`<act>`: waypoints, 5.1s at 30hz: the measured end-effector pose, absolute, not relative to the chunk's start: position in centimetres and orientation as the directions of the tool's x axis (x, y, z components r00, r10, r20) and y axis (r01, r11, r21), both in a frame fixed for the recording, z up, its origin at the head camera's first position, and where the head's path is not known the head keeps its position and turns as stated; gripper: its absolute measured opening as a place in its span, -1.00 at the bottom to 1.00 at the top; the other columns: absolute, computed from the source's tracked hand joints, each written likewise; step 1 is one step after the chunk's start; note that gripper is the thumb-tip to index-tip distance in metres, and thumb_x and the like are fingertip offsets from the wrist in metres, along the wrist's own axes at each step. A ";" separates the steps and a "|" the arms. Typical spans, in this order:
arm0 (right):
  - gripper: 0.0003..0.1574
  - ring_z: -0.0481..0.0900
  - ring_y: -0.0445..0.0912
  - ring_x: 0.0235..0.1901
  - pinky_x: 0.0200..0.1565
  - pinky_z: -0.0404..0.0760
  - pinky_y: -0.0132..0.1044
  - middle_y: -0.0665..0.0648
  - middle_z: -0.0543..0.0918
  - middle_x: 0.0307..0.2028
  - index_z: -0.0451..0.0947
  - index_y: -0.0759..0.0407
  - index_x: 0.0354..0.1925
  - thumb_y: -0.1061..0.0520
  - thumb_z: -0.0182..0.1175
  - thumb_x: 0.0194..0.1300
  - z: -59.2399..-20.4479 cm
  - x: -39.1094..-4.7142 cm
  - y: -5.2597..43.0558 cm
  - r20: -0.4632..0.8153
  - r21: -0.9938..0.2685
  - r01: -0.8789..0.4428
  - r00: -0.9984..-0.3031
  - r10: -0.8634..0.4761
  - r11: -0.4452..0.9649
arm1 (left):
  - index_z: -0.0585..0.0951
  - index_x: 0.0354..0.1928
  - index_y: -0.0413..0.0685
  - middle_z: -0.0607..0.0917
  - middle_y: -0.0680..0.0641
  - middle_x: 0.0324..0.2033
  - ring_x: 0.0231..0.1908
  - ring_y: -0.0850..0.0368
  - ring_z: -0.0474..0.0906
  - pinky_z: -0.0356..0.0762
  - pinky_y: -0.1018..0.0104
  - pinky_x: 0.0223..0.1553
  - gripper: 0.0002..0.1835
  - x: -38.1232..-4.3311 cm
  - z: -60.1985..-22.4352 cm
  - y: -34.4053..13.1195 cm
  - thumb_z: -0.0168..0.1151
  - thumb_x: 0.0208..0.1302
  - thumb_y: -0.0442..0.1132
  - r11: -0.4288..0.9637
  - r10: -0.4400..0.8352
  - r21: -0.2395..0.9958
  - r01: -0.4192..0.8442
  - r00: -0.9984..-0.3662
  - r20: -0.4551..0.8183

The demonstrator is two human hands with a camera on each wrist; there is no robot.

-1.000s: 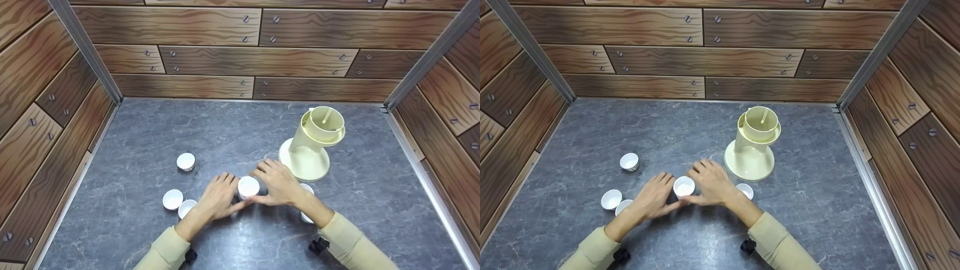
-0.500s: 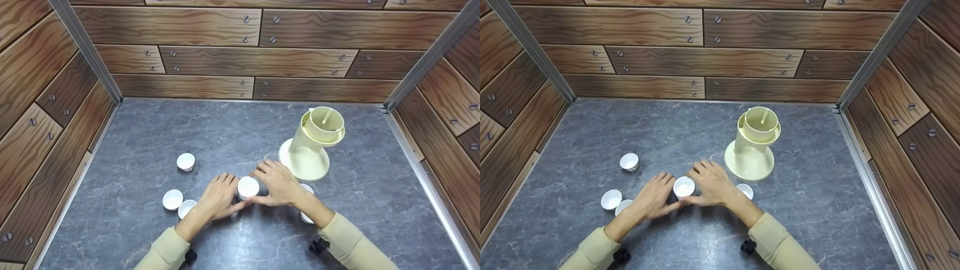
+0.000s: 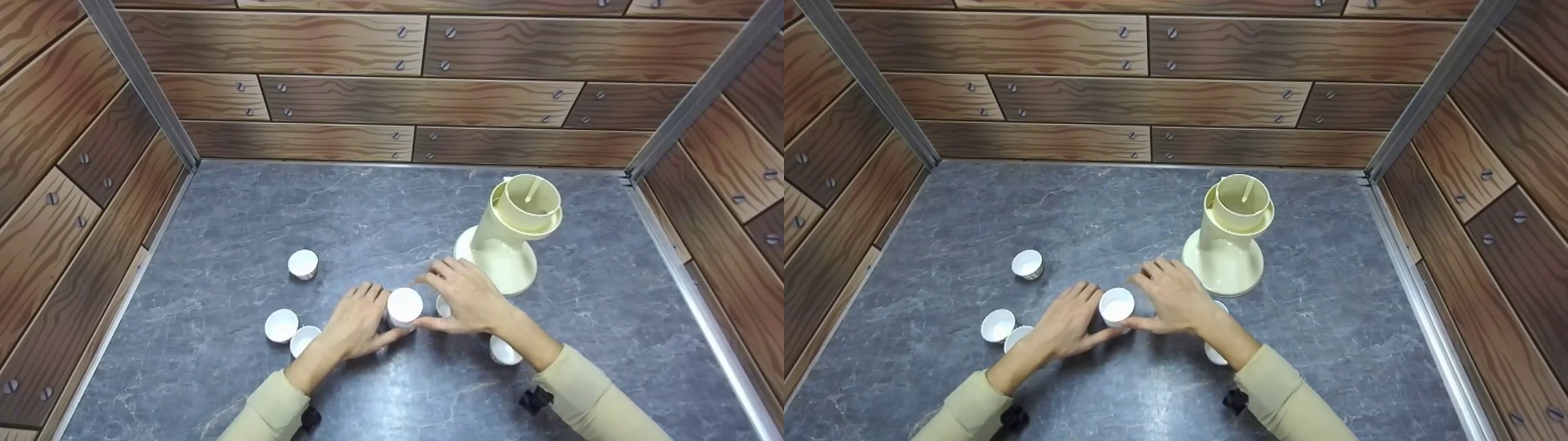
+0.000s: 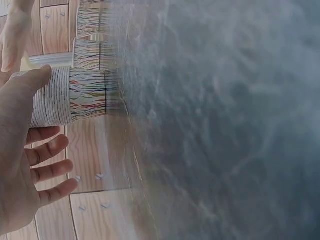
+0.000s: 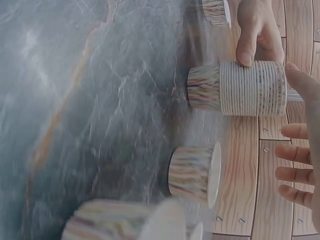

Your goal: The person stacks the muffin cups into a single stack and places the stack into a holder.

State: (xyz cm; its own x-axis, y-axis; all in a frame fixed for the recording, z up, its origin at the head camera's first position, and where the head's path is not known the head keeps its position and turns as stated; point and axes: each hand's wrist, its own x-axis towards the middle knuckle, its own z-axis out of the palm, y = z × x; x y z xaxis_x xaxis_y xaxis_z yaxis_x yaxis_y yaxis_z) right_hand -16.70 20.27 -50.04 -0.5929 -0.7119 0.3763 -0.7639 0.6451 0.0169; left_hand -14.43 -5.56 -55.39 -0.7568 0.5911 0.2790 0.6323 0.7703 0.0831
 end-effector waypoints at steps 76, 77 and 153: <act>-0.10 0.57 0.05 -0.03 0.06 0.54 -0.04 0.08 0.62 -0.09 0.64 -0.01 0.03 -0.67 0.27 0.11 -54.2 -18.1 26.4 0.164 0.104 -0.700 -0.689 -0.706 0.707 | 0.60 0.14 -0.06 0.70 -0.06 -0.03 0.04 0.01 0.59 0.64 0.10 0.09 -0.24 -14.4 -55.3 -5.5 0.08 0.38 0.49 0.766 0.588 0.130 0.630 -0.768 0.256; -0.10 0.56 0.05 -0.02 0.07 0.54 -0.05 0.08 0.62 -0.09 0.64 -0.01 0.03 -0.67 0.26 0.12 -54.2 -18.1 26.4 0.162 0.105 -0.700 -0.689 -0.706 0.707 | 0.60 0.14 -0.06 0.70 -0.06 -0.02 0.05 0.01 0.59 0.64 0.10 0.10 -0.24 -14.4 -55.3 -5.5 0.08 0.38 0.49 0.766 0.589 0.127 0.630 -0.767 0.255; -0.17 0.53 0.01 -0.14 0.03 0.52 -0.05 0.03 0.61 -0.17 0.65 -0.02 -0.04 -0.63 0.30 0.10 -48.5 -17.3 25.1 0.349 0.104 -0.737 -0.601 -0.719 0.668 | 0.59 0.16 -0.09 0.69 -0.08 -0.02 0.06 -0.01 0.59 0.65 0.07 0.16 -0.22 -14.5 -55.5 -5.3 0.08 0.39 0.49 0.755 0.602 0.110 0.646 -0.750 0.274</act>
